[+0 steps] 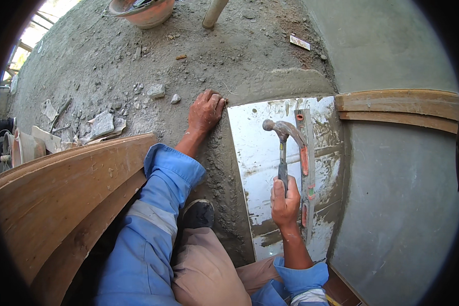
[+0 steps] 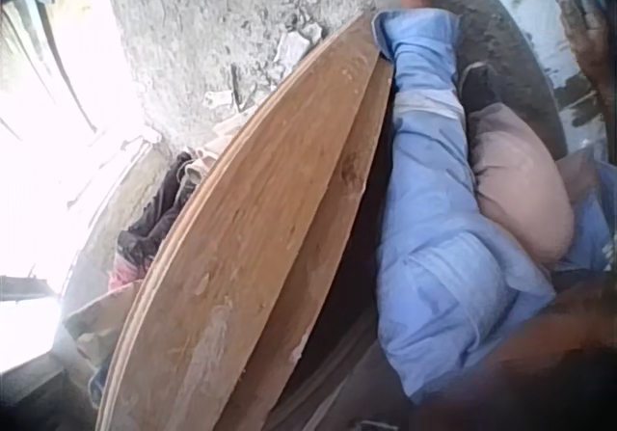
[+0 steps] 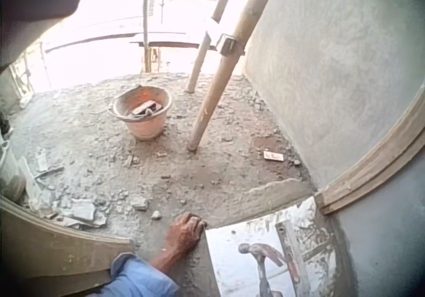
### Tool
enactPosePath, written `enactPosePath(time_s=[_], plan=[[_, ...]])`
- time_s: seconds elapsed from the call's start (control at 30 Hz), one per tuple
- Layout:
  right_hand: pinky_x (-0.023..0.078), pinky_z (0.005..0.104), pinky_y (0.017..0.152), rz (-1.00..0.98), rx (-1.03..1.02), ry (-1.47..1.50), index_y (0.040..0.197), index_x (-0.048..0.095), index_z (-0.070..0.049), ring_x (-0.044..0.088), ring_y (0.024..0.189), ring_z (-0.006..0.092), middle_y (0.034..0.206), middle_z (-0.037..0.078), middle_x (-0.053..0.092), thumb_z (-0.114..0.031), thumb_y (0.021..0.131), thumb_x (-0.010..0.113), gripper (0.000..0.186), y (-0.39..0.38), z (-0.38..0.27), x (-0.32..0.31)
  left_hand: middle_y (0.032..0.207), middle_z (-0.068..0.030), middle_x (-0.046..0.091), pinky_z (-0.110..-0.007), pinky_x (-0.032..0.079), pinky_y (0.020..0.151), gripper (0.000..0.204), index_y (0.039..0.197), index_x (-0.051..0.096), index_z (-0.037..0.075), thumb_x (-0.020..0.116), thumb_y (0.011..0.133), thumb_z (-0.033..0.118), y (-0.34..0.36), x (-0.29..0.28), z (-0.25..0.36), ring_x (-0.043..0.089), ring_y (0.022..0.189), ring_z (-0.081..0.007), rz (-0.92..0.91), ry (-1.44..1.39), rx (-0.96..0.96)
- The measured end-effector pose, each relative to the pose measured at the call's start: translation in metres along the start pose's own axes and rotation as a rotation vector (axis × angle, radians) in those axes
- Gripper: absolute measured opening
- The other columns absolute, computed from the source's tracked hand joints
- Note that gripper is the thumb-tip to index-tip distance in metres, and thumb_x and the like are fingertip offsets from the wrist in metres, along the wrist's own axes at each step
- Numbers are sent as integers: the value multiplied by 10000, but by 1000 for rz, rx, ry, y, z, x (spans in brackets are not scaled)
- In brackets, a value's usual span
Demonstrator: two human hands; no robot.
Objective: The person aligns a string line and level, spreads mortar with a trowel, and installs a floor tile by positioning it and tapping it with a rubber mallet.
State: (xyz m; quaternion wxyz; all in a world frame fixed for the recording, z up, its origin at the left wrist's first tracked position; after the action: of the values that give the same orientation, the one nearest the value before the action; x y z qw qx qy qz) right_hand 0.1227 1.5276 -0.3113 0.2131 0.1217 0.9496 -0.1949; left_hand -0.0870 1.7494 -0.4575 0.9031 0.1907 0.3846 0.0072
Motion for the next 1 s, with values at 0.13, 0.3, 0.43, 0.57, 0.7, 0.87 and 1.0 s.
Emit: enactPosePath(time_s=[0.13, 0.3, 0.43, 0.57, 0.7, 0.87, 1.0], plan=[[429, 291, 585, -1, 154, -21, 1026, 589, -7, 508, 626, 99, 719, 20, 563, -271, 1017, 546, 267, -61, 5, -34, 942, -82, 630, -416, 540, 742, 173, 906, 675, 64, 666, 916, 237, -2, 2, 1, 639, 891, -295, -3, -1, -7], [390, 272, 548, 31, 344, 67, 942, 567, -15, 480, 595, 88, 678, -2, 526, -285, 1016, 551, 280, -115, 28, -40, 962, -84, 635, -421, 540, 746, 203, 913, 676, 68, 656, 926, 270, -2, -4, -2, 644, 919, -299, 0, 3, -3], [339, 243, 459, 52, 422, 234, 934, 549, -51, 420, 503, 54, 641, -31, 475, -309, 1026, 546, 274, -136, 44, -24, 971, -82, 636, -423, 540, 751, 207, 912, 678, 71, 653, 929, 276, -1, -3, 1, 647, 926, -298, -8, -14, -3], [327, 232, 423, 87, 503, 363, 942, 544, -54, 405, 473, 47, 621, -34, 455, -329, 1027, 549, 288, -150, 55, -11, 977, -84, 643, -422, 538, 761, 208, 913, 686, 77, 664, 923, 284, 0, -3, 0, 648, 938, -302, -32, -57, -13], [328, 231, 419, 86, 487, 354, 942, 545, -51, 400, 471, 46, 619, -33, 453, -333, 1028, 548, 295, -150, 53, -16, 1000, -94, 662, -417, 538, 766, 216, 928, 698, 76, 683, 912, 291, 0, -2, 0, 655, 934, -308, -30, -80, -24], [340, 226, 414, 111, 468, 379, 918, 532, -60, 391, 464, 47, 620, -33, 449, -345, 1028, 554, 306, -149, 53, -21, 965, -141, 687, -371, 550, 768, 177, 966, 704, 45, 699, 885, 202, -1, -9, -7, 692, 840, -291, 16, -200, -84], [352, 235, 405, 135, 492, 442, 913, 515, -68, 391, 456, 50, 617, -30, 442, -353, 1018, 576, 310, -154, 60, -24, 941, -155, 692, -362, 555, 761, 174, 970, 705, 29, 692, 879, 177, -6, -8, -4, 698, 830, -275, 79, -254, -164]])
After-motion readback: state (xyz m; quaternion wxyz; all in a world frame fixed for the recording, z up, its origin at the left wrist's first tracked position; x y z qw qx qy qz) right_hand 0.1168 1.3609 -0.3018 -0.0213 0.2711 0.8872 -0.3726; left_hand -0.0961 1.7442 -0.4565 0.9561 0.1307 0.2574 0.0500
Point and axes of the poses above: each hand's wrist, its own y-axis towards the middle knuckle, its own x-axis out of the palm, z = x × y, the point moved 3 cm from there along y, towards the middle knuckle
